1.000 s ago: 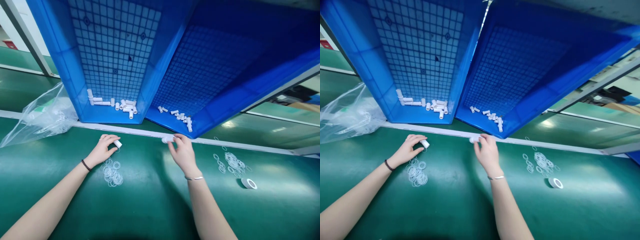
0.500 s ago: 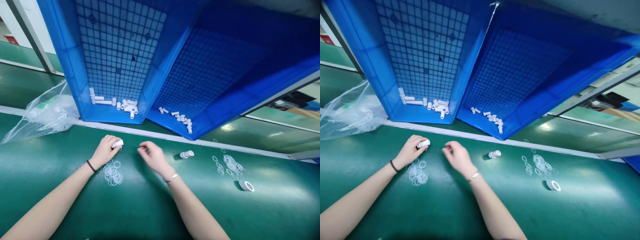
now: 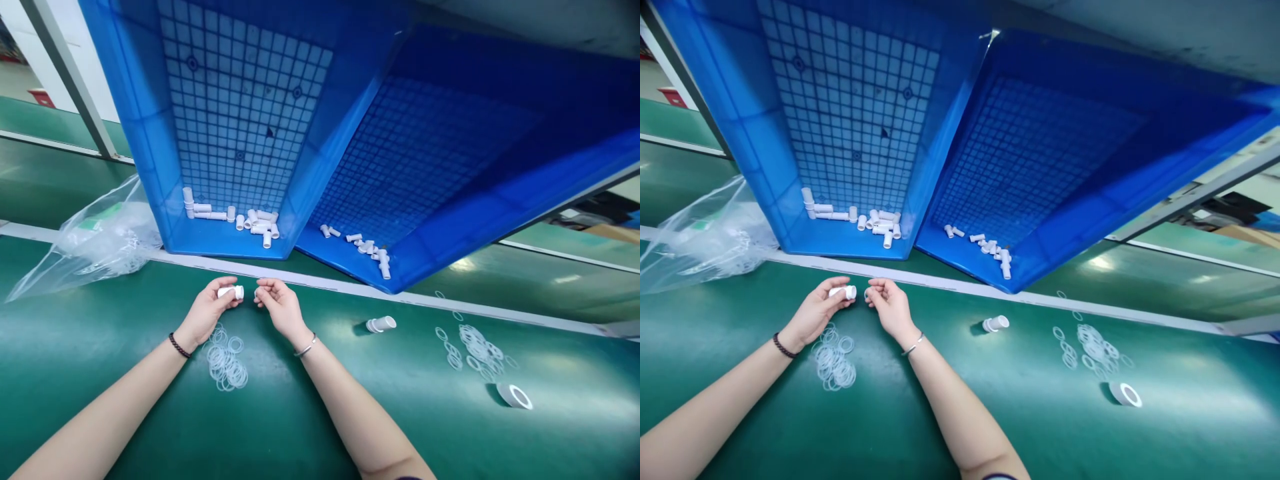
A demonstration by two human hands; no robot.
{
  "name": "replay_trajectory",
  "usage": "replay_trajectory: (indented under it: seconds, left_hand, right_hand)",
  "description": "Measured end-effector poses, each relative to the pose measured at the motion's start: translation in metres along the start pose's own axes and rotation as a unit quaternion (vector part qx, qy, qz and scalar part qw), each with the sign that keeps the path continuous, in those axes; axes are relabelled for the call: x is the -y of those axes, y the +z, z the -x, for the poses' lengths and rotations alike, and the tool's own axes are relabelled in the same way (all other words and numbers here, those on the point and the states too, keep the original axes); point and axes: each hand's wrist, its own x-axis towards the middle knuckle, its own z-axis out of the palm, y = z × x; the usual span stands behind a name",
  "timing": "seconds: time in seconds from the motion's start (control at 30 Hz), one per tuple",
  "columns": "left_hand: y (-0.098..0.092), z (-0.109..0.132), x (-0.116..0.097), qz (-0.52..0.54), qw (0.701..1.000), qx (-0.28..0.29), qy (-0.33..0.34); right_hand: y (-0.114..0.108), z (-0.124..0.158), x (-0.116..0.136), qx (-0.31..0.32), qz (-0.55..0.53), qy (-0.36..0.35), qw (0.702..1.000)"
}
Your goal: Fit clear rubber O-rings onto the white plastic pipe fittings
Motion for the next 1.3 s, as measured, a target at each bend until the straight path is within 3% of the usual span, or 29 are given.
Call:
replay_trajectory:
  seconds: [0.07,0.17,0.3,0.4,0.53,0.63,0.7,0.77,0.83,0.9,0.97,1.07,1.2,1.3]
  left_hand:
    - [0.004,0.002,0.0,0.042,0.999,0.006,-0.032]
    - [0.009,0.007,0.003,0.038,0.998,0.02,-0.041]
    - [0.01,0.014,0.01,-0.133,0.99,0.047,0.003]
    - [0.01,0.016,0.012,-0.285,0.956,0.046,0.056]
    - [0.009,0.018,0.008,-0.401,0.908,0.043,0.112]
    - [0.007,0.02,0.004,-0.442,0.881,0.114,0.125]
    - [0.005,0.021,0.002,-0.448,0.868,0.167,0.135]
    - [0.004,0.022,0.004,-0.426,0.873,0.176,0.161]
    - [0.005,0.022,0.009,-0.365,0.902,0.136,0.185]
    - [0.008,0.02,0.014,-0.275,0.941,0.084,0.18]
    - [0.011,0.019,0.02,-0.184,0.97,0.056,0.149]
    - [0.016,0.017,0.024,-0.077,0.991,0.04,0.099]
    - [0.021,0.018,0.021,0.029,0.999,0.017,0.036]
    - [0.023,0.019,0.017,0.073,0.997,0.015,0.008]
  right_hand:
    - [0.002,0.001,0.001,-0.004,0.01,-0.014,1.0]
    - [0.007,0.006,0.003,-0.02,0.112,-0.083,0.99]
    - [0.011,0.011,0.005,-0.033,0.183,-0.14,0.972]
    - [0.012,0.013,0.006,-0.026,0.183,-0.149,0.972]
    - [0.01,0.012,0.006,-0.002,0.177,-0.159,0.971]
    - [0.007,0.01,0.005,0.017,0.165,-0.146,0.975]
    - [0.005,0.007,0.003,0.036,0.118,-0.092,0.988]
    - [0.005,0.004,0.001,0.072,0.012,0.003,0.997]
    - [0.007,0.002,-0.001,0.096,-0.115,0.092,0.984]
    - [0.012,0.002,-0.003,0.086,-0.203,0.126,0.967]
    - [0.017,0.004,-0.004,0.063,-0.228,0.112,0.965]
    - [0.023,0.007,-0.006,0.05,-0.172,0.058,0.982]
    - [0.023,0.008,-0.009,0.038,-0.077,0.01,0.996]
    - [0.02,0.007,-0.01,0.049,-0.075,0.006,0.996]
